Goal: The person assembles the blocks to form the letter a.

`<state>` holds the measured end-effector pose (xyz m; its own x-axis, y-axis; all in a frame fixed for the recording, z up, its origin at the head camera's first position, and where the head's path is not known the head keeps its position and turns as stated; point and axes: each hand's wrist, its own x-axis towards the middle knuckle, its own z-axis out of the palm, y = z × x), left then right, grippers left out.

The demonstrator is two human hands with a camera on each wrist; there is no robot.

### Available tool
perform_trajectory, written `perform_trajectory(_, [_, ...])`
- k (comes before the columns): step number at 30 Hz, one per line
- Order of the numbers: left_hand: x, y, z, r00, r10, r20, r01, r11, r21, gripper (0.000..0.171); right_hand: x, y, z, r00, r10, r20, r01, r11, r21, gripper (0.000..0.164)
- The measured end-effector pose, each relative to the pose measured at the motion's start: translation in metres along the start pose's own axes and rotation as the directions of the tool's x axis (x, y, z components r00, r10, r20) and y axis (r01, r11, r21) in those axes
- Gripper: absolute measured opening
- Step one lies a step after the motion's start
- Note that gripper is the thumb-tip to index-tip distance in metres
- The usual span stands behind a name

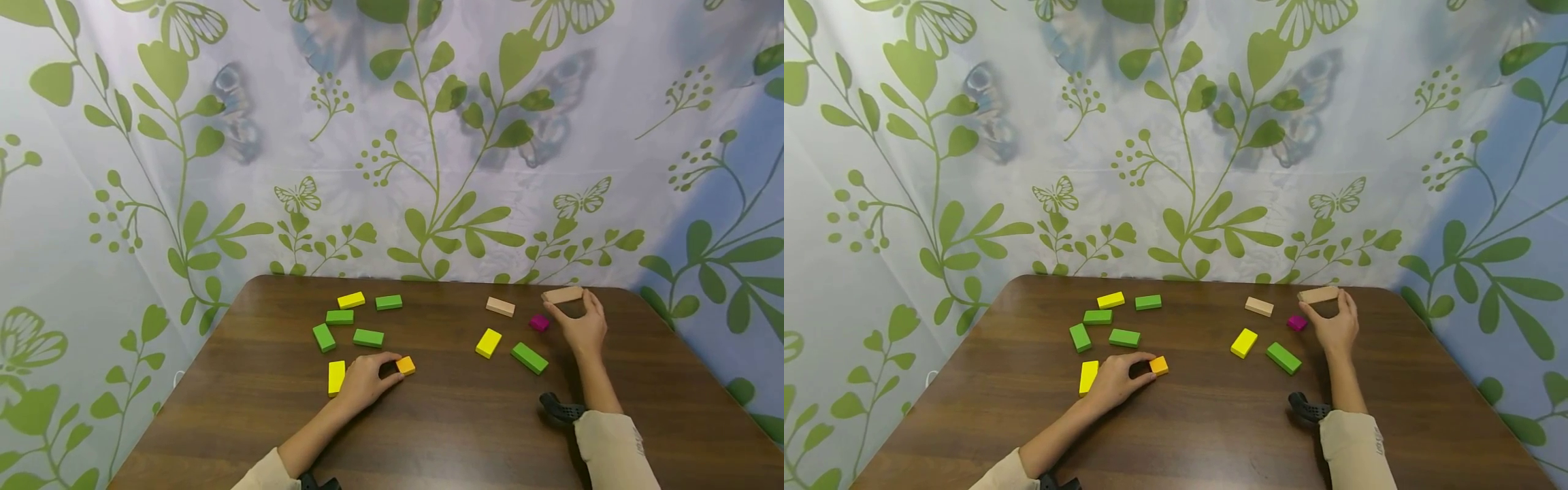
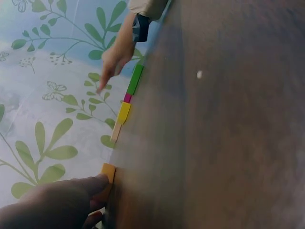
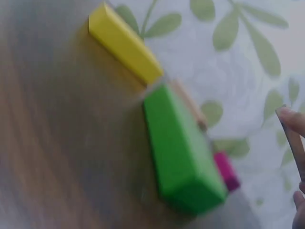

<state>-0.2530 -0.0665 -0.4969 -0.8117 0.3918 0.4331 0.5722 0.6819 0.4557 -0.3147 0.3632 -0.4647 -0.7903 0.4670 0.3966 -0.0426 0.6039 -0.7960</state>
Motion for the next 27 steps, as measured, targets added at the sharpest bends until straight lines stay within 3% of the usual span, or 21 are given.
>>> perform_trajectory(4, [0.001,0.0,0.001,0.999,0.035,0.001,-0.035,0.998,-0.06,0.029,-0.002,-0.029,0.005,0.999,-0.017,0.039,0.014,0.997,0.074,0.09])
perform_trajectory(8, [0.002,0.001,0.003,0.999,0.044,0.022,-0.04,0.986,-0.16,0.028,-0.008,-0.057,0.014,0.991,-0.085,0.106,0.066,0.984,0.165,0.09])
perform_trajectory(15, [0.011,0.005,0.01,0.997,0.008,0.079,0.016,0.953,-0.303,0.03,-0.026,-0.094,0.038,0.934,-0.235,0.269,0.167,0.953,0.253,0.09])
perform_trajectory(17, [0.014,0.005,0.012,0.997,0.01,0.076,0.015,0.948,-0.318,0.03,-0.032,-0.099,0.048,0.901,-0.299,0.316,0.22,0.94,0.262,0.089])
perform_trajectory(21, [0.017,0.004,0.014,0.998,0.013,0.066,0.008,0.948,-0.317,0.03,-0.045,-0.104,0.067,0.813,-0.388,0.434,0.31,0.92,0.242,0.089])
perform_trajectory(27, [0.016,0.004,0.014,0.995,0.007,0.095,0.022,0.954,-0.3,0.029,-0.064,-0.096,0.099,0.694,-0.433,0.574,0.385,0.898,0.212,0.09])
